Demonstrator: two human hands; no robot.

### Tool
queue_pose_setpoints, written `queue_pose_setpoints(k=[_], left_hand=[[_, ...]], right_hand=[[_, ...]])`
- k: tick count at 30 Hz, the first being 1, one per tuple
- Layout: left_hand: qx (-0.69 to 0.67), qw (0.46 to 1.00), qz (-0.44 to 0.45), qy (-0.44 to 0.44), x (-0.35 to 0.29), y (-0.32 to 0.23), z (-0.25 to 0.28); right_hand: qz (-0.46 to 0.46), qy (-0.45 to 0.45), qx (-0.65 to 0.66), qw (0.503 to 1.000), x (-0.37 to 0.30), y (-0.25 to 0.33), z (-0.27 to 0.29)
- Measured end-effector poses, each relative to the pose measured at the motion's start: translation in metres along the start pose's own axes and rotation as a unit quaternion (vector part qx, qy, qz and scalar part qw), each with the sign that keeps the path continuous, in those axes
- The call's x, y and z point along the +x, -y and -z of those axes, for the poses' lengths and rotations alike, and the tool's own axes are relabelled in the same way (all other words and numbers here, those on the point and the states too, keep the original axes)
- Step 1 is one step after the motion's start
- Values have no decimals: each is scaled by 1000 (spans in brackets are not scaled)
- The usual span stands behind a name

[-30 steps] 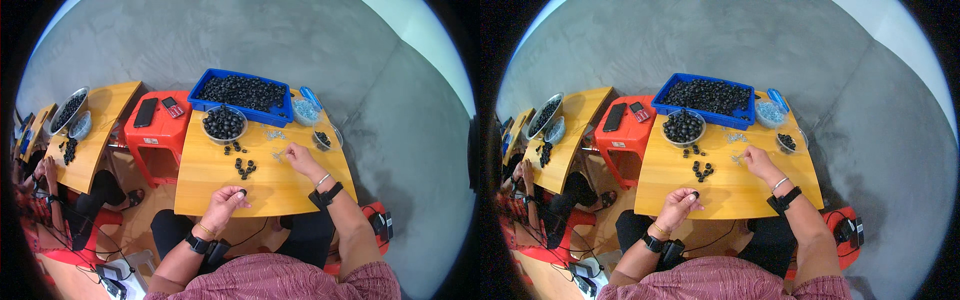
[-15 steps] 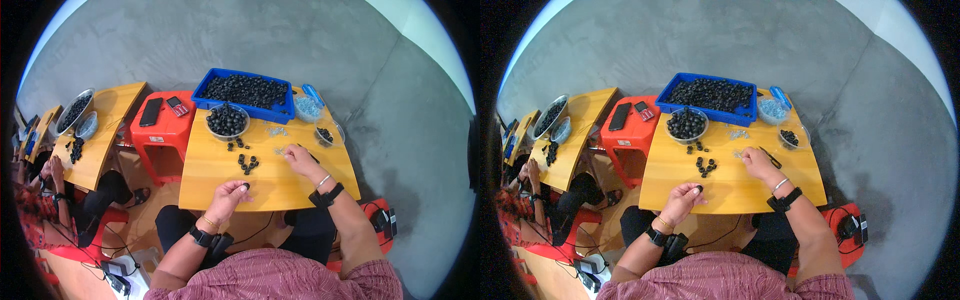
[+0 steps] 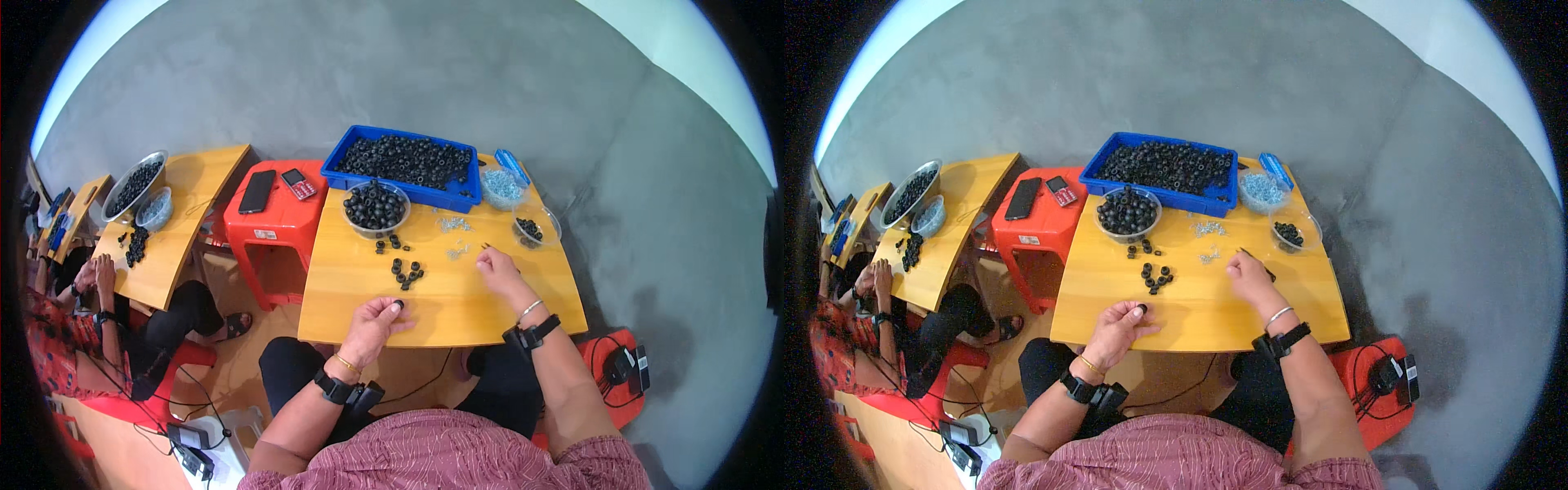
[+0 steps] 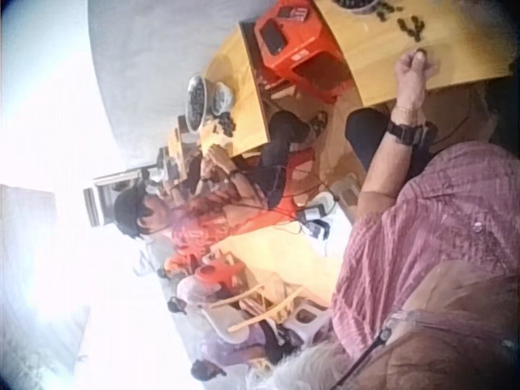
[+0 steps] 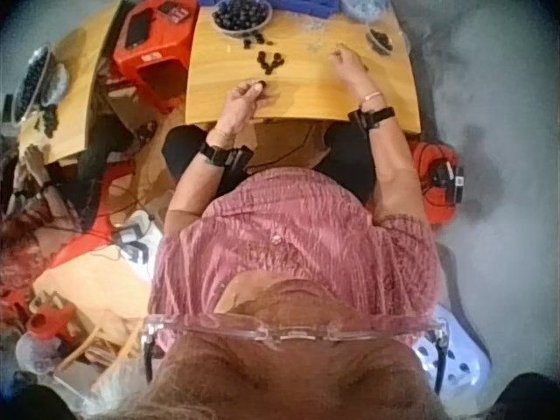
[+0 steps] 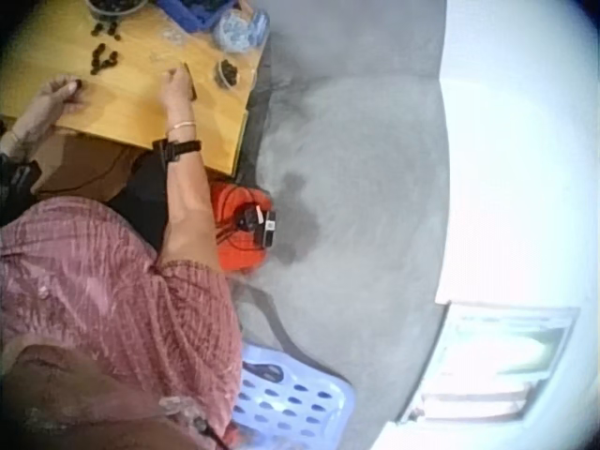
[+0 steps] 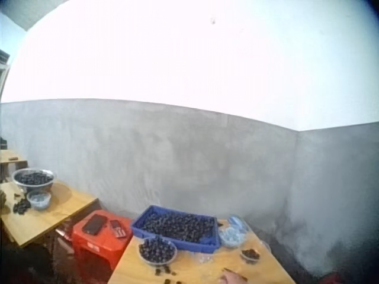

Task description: The person picks up a black rubber ring and a metal insert by hand, fits the insert into the ring, and places the assembled unit onto the table. This process is repeated multiple times with various rings and inserts.

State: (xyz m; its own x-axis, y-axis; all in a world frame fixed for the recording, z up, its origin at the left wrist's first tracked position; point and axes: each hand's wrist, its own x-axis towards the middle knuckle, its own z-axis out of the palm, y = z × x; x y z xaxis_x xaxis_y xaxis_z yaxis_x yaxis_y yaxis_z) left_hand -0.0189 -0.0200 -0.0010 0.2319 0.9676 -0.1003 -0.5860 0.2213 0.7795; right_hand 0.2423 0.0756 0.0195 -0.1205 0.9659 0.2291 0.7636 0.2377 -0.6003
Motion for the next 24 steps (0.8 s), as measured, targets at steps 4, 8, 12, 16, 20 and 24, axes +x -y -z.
queue_pose_setpoints(k=[4,8,12,16,20,24], left_hand=[[-16,1000,11,0,0,3,3],[-26,1000,9,11,0,1,4],[-13,1000,11,24,0,1,8],[-12,999,26,27,-4,-1,8],[-5,999,25,33,-3,3,12],[-29,998,19,47,-4,0,11]], right_hand=[[-18,44,15,999,-2,-19,-1],[-26,55,49,997,0,-19,0],[-51,89,14,995,14,-17,5],[-16,17,-46,999,38,-6,10],[18,30,-75,997,68,0,4],[-1,95,-123,988,86,6,-9]])
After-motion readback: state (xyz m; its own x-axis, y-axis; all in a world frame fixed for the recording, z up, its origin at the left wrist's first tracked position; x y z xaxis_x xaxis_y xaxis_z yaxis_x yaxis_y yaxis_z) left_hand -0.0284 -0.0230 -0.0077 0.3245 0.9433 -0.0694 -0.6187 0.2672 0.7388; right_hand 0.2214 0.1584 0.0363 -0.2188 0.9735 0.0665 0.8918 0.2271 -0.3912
